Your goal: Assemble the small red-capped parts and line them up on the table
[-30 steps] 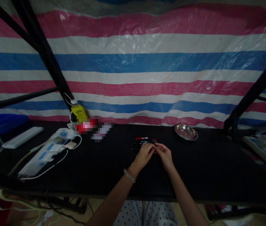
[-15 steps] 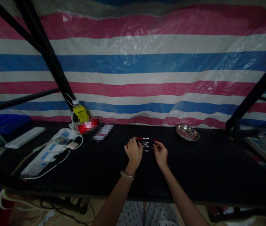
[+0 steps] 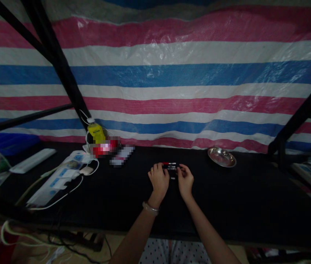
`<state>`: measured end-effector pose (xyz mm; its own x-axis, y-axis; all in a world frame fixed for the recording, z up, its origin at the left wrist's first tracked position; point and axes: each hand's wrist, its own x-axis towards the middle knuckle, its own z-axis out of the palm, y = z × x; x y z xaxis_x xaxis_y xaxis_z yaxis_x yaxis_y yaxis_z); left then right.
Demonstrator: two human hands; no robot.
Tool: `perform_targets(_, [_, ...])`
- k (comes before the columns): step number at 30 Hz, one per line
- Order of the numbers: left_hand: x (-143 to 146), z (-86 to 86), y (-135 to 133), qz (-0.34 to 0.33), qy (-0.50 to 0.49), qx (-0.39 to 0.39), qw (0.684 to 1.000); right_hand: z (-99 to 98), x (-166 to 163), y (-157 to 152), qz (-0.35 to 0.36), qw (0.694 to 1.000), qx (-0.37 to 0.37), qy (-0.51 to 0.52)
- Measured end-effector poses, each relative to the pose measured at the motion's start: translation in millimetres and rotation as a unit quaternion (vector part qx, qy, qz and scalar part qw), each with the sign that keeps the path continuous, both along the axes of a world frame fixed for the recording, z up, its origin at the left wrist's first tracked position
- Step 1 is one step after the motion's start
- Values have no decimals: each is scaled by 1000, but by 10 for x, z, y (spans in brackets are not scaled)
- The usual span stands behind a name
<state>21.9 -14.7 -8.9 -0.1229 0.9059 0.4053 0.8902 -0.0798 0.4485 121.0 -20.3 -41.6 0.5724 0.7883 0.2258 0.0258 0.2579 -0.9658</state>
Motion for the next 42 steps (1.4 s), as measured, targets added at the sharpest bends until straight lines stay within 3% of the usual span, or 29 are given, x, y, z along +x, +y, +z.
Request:
perform_targets(4, [0,-46,17,-51,-44,46,997,81,16,-26,-8,995,45,88])
perform_targets(11, [-2,-80,27,-119,-70,79,987,174,74,-51,-33,988,59,141])
perform_targets(16, [9,-76,10,-139,-61,75,986,177,81,-72,-63,992,59,91])
perform_targets(25, [8,-89,22,-148,-50,84,984,169,71,-124,-30,995,82,-48])
perform_targets(31, [34,-92,20,-194,-81,89,973,159,53,-142,-4,984,119,-131])
perform_targets(38, [47,-35,-10,-254,-100,76,959,193,49,-179,-43,982,137,-123])
perform_targets(42, [47,-13,-13,-249,-124,83,957,217,64,-181,-80,986,119,-85])
